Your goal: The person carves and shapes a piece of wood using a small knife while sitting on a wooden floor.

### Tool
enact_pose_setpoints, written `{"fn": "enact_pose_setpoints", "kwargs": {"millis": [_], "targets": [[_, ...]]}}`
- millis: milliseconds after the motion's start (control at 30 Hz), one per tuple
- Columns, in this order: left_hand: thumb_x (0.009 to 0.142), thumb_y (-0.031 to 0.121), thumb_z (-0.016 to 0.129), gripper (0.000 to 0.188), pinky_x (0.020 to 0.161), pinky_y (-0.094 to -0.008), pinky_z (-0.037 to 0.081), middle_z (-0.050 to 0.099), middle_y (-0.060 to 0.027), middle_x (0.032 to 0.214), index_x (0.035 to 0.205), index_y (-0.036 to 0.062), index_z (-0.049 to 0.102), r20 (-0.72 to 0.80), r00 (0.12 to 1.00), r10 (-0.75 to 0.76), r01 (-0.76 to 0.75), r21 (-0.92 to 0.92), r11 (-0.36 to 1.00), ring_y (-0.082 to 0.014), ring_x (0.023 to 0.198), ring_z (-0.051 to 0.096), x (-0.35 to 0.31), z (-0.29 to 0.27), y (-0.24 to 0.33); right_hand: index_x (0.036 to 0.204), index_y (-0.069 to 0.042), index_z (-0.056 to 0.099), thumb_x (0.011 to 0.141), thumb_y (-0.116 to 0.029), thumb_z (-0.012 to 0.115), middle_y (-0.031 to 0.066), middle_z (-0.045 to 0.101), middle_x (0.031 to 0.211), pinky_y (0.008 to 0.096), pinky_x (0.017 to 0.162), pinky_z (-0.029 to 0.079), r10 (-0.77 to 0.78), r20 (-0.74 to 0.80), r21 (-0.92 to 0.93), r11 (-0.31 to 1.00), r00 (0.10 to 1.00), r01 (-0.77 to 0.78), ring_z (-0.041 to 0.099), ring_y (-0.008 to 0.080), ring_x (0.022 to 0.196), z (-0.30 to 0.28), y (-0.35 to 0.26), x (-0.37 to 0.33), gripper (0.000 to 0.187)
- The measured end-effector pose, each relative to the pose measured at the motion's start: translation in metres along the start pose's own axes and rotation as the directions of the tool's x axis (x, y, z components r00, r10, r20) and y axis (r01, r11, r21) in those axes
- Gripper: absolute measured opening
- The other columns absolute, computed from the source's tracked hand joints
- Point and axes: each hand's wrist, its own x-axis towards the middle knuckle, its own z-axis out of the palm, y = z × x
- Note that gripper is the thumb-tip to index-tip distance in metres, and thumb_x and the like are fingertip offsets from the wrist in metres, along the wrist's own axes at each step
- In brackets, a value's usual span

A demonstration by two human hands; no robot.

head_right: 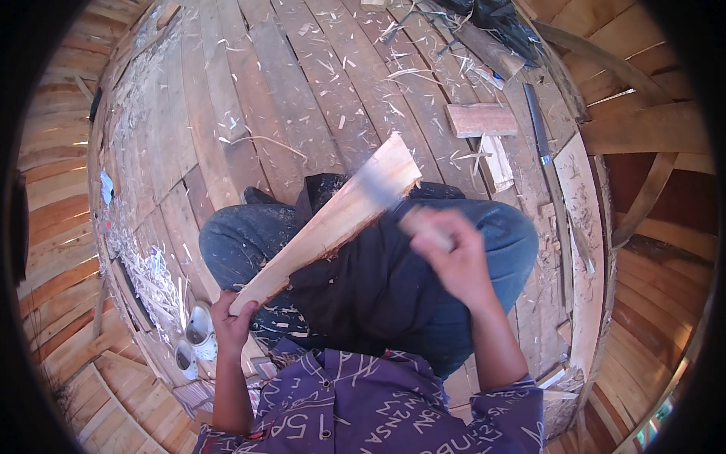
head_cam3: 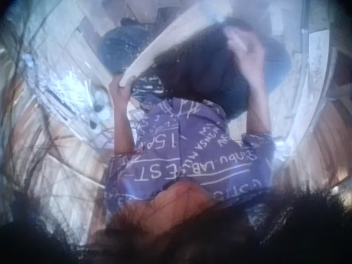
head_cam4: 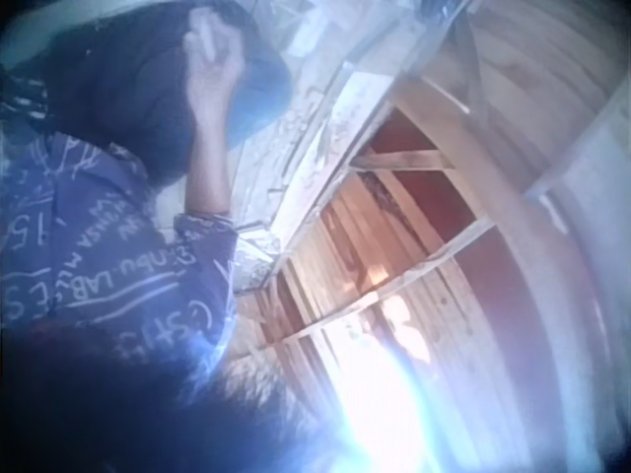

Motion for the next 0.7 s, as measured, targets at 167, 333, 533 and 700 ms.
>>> {"fn": "enact_pose_setpoints", "kwargs": {"millis": [167, 333, 533, 700], "targets": [[0.075, 0.016, 0.079, 0.023, 0.063, -0.0326, 0.040, 0.058, -0.0106, 0.069, 0.080, -0.0025, 0.066, 0.016, 1.000, -0.018, 0.018, 0.006, 1.000, -0.0216, 0.067, 0.053, 0.000, 0.000, 0.001, 0.110, -0.004, 0.055, 0.090, -0.003, 0.067, 0.0075, 0.065, 0.095, 0.0221, 0.059, 0.046, -0.111, 0.000, -0.056, 0.992, 0.994, 0.111, 0.057, 0.0072, 0.070, -0.001, 0.011, 0.001, 0.023], [0.075, 0.017, 0.080, 0.024, 0.063, -0.0329, 0.040, 0.058, -0.0108, 0.069, 0.079, -0.0023, 0.066, 0.014, 1.000, -0.001, 0.001, 0.004, 1.000, -0.0223, 0.066, 0.052, 0.000, 0.000, -0.004, 0.111, -0.005, 0.054, 0.089, -0.002, 0.067, 0.0073, 0.064, 0.096, 0.0223, 0.065, 0.047, 0.001, -0.024, 0.014, 1.000, 1.000, -0.001, 0.058, 0.0071, 0.077, 0.002, 0.011, -0.001, 0.026], [0.075, 0.018, 0.080, 0.026, 0.062, -0.0331, 0.040, 0.059, -0.0109, 0.069, 0.078, -0.0023, 0.065, 0.020, 0.999, -0.035, 0.034, 0.011, 0.999, -0.0223, 0.066, 0.053, 0.000, -0.001, -0.004, 0.111, -0.005, 0.055, 0.088, -0.002, 0.068, 0.0068, 0.065, 0.093, 0.0196, 0.058, 0.046, 0.028, -0.053, 0.040, 0.999, 0.998, -0.026, 0.058, 0.0057, 0.072, -0.005, 0.007, -0.001, 0.026], [0.075, 0.018, 0.080, 0.025, 0.063, -0.0331, 0.040, 0.058, -0.0104, 0.070, 0.079, -0.0019, 0.065, 0.011, 1.000, -0.017, 0.017, 0.012, 1.000, -0.0221, 0.067, 0.052, -0.003, -0.001, -0.006, 0.114, -0.005, 0.053, 0.089, -0.001, 0.067, 0.0063, 0.062, 0.079, 0.0196, 0.036, 0.035, 0.119, -0.129, 0.180, 0.979, 0.984, -0.094, 0.047, 0.0045, 0.046, -0.002, 0.001, 0.003, 0.029]]}}
